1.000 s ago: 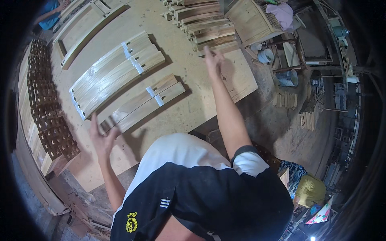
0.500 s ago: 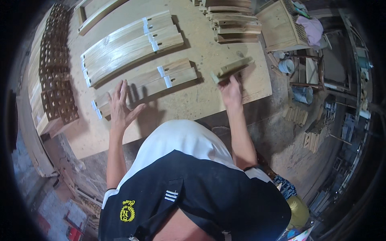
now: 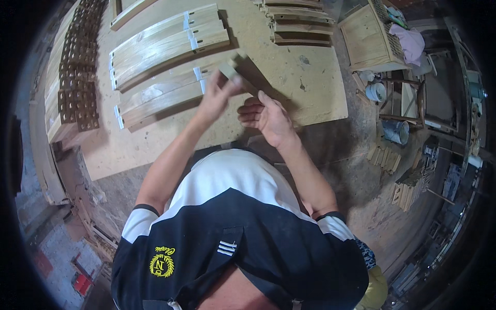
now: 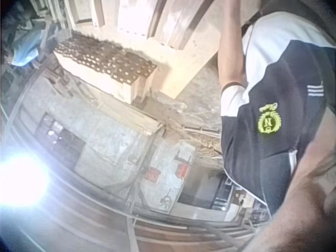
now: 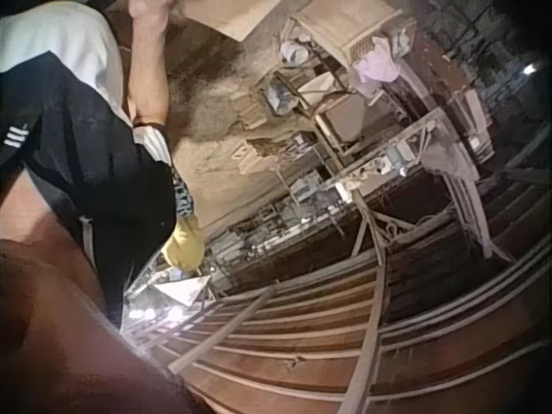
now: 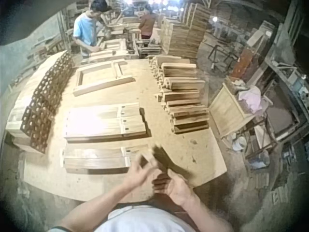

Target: Assembling and checking the alignment of wooden frame components at a workbench.

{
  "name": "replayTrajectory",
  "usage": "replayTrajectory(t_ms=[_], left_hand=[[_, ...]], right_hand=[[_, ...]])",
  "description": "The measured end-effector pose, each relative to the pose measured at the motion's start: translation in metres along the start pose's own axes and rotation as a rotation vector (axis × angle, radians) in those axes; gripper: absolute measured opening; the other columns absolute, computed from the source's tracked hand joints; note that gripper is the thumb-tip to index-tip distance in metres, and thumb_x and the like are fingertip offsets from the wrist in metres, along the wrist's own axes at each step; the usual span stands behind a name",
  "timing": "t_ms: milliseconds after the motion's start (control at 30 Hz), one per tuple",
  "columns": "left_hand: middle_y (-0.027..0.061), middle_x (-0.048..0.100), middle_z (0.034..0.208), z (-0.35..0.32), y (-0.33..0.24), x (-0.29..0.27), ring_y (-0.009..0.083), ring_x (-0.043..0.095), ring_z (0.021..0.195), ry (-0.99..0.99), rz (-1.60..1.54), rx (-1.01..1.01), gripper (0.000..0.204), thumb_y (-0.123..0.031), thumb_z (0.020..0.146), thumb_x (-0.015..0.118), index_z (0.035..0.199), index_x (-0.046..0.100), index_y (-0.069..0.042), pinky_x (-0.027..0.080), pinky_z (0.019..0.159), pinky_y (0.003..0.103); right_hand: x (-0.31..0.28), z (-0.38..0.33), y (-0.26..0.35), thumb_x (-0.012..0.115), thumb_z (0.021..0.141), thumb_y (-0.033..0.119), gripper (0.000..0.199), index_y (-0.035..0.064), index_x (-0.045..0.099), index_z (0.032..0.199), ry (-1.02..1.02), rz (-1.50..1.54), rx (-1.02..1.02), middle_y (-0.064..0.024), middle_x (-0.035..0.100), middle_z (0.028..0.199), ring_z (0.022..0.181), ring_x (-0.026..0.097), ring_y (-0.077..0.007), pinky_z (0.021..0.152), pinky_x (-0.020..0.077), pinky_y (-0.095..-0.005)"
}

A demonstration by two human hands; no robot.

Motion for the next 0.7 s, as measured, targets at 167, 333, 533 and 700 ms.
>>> replayTrajectory(t_ms=[167, 333, 533, 700], left_hand=[[0.0102, 0.062, 0.118, -0.021, -0.032, -0.003, 0.0173, 0.059, 0.107, 0.083, 0.087, 0.026, 0.048, -0.020, 0.094, 0.070, 0.132, 0.050, -0.001, 0.050, 0.091, 0.030], [0.0125, 0.059, 0.125, -0.049, -0.030, 0.007, 0.0201, 0.059, 0.109, 0.127, 0.014, -0.084, 0.063, -0.025, 0.092, 0.072, 0.141, 0.043, 0.001, 0.049, 0.094, 0.035], [0.0112, 0.060, 0.120, -0.042, -0.026, 0.004, 0.0201, 0.056, 0.109, -0.064, -0.062, -0.065, 0.070, -0.046, 0.088, 0.070, 0.136, 0.048, 0.000, 0.045, 0.097, 0.037], [0.0069, 0.063, 0.103, 0.009, -0.086, -0.010, 0.0167, 0.059, 0.092, -0.190, 0.049, 0.244, 0.047, -0.044, 0.090, 0.065, 0.111, 0.062, -0.001, 0.048, 0.081, 0.034]], right_hand=[[-0.035, -0.031, 0.008, 0.054, 0.102, 0.032, 0.036, -0.0010, 0.060, 0.113, -0.102, -0.329, -0.221, -0.0139, 0.070, 0.096, 0.087, 0.070, -0.0227, 0.080, 0.0562, -0.0329], [-0.020, -0.030, 0.017, 0.065, 0.094, 0.017, 0.035, -0.0021, 0.058, 0.122, -0.188, -1.099, -0.675, -0.0140, 0.067, 0.111, 0.106, 0.065, -0.0218, 0.094, 0.0504, -0.0329], [-0.014, -0.004, 0.024, 0.069, 0.088, 0.010, 0.035, -0.0007, 0.060, 0.120, 0.160, -1.269, -0.578, -0.0145, 0.070, 0.103, 0.096, 0.069, -0.0269, 0.085, 0.0547, -0.0348], [0.054, 0.054, 0.050, 0.071, 0.089, 0.013, 0.026, 0.0002, 0.061, 0.109, 0.273, -1.145, -0.839, -0.0150, 0.068, 0.093, 0.082, 0.068, -0.0251, 0.076, 0.0546, -0.0357]])
Point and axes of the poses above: each hand's wrist, its own z-axis towards the middle knuckle, its own x-axis out of the palm, y = z × x, the point moved 1 cm from there along z, towards the middle knuckle
